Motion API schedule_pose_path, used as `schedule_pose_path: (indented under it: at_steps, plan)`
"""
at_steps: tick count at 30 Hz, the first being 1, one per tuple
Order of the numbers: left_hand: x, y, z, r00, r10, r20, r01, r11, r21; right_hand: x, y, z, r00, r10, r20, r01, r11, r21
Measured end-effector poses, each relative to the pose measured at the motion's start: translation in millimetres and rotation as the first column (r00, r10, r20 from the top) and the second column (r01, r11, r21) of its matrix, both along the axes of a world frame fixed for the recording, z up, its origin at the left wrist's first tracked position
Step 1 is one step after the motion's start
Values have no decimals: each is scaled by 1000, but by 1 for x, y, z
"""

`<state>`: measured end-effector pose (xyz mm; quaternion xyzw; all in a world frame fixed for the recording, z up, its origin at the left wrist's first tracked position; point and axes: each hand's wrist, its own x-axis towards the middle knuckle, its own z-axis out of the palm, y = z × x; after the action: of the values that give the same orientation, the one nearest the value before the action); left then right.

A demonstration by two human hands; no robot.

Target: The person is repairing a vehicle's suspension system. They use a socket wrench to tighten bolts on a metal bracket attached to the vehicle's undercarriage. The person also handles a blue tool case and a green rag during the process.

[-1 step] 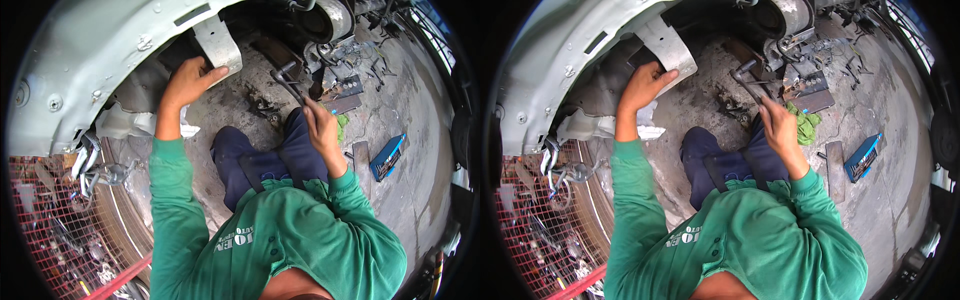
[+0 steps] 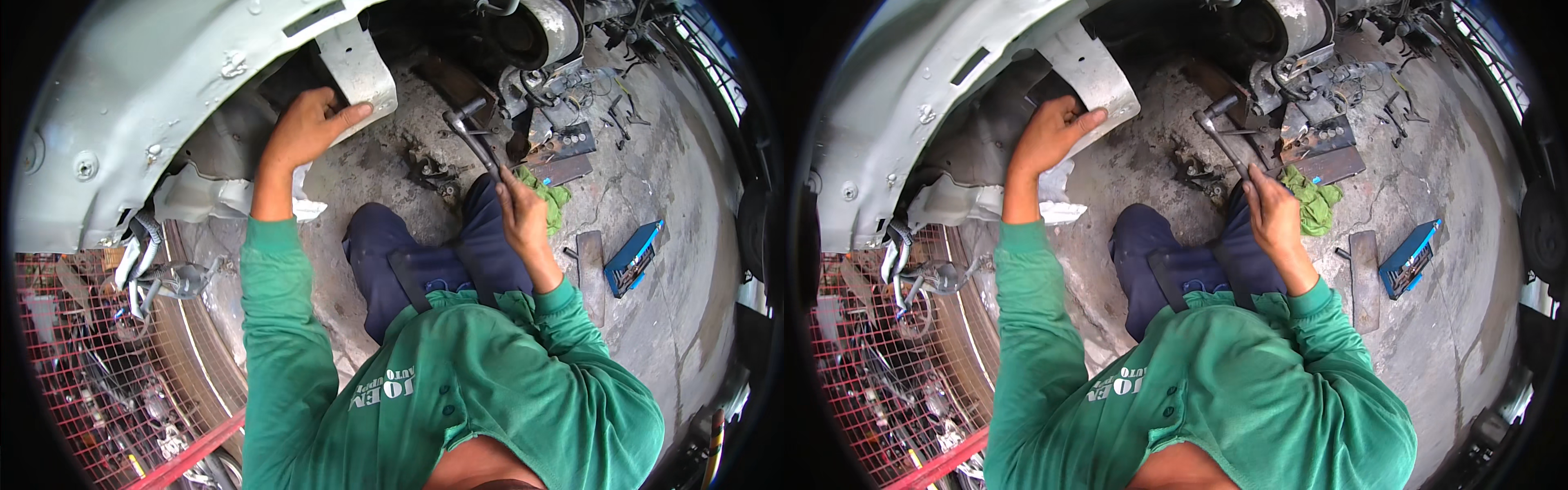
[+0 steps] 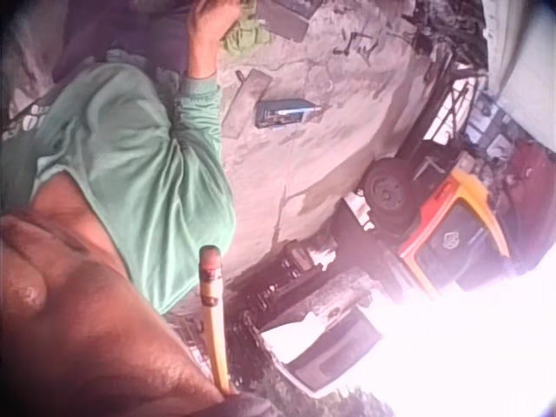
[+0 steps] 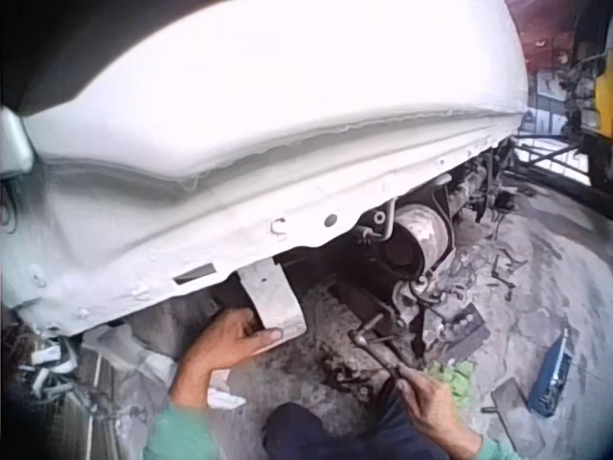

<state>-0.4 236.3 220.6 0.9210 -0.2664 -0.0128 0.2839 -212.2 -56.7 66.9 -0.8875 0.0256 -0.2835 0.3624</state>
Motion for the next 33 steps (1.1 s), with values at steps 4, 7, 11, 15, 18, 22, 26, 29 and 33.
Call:
schedule_pose_path:
  at_steps: [4, 7, 11, 15, 18, 22, 26, 29, 33]
  plan:
    - [2, -2, -6, 998, -4, 67, 13, 992, -128, 42, 10, -99, 991, -43, -127, 32, 996, -87]
    - [-1, -2, -5, 997, 50, 55, -45, 994, -100, 128, 39, -124, 948, -64, -313, 62, 998, -19]
    - [1, -13, -4, 997, 59, 44, -54, 993, -102, 246, 87, -111, 982, 158, -104, 51, 309, 950]
    - [3, -11, -10, 987, 92, 131, -78, 991, -106, 297, 114, -35, 924, 283, 255, -151, -344, 927]
    - [-2, -2, -12, 978, 121, 172, -103, 989, -108, 274, 119, 34, 747, 226, 625, -455, -512, 729]
    - [-2, -6, -14, 981, 119, 154, -84, 973, -216, 257, 103, 50, 621, -15, 784, -641, -584, 497]
    - [-3, -5, -13, 973, 137, 188, -97, 974, -206, 234, 98, 62, 691, 39, 722, -610, -505, 611]
    - [-3, -4, -17, 967, 142, 212, -100, 975, -197, 225, 93, 49, 672, 250, 697, -536, -486, 691]
    - [-1, -7, -14, 972, 142, 189, -106, 977, -186, 193, 87, 46, 695, 317, 645, -603, -231, 763]
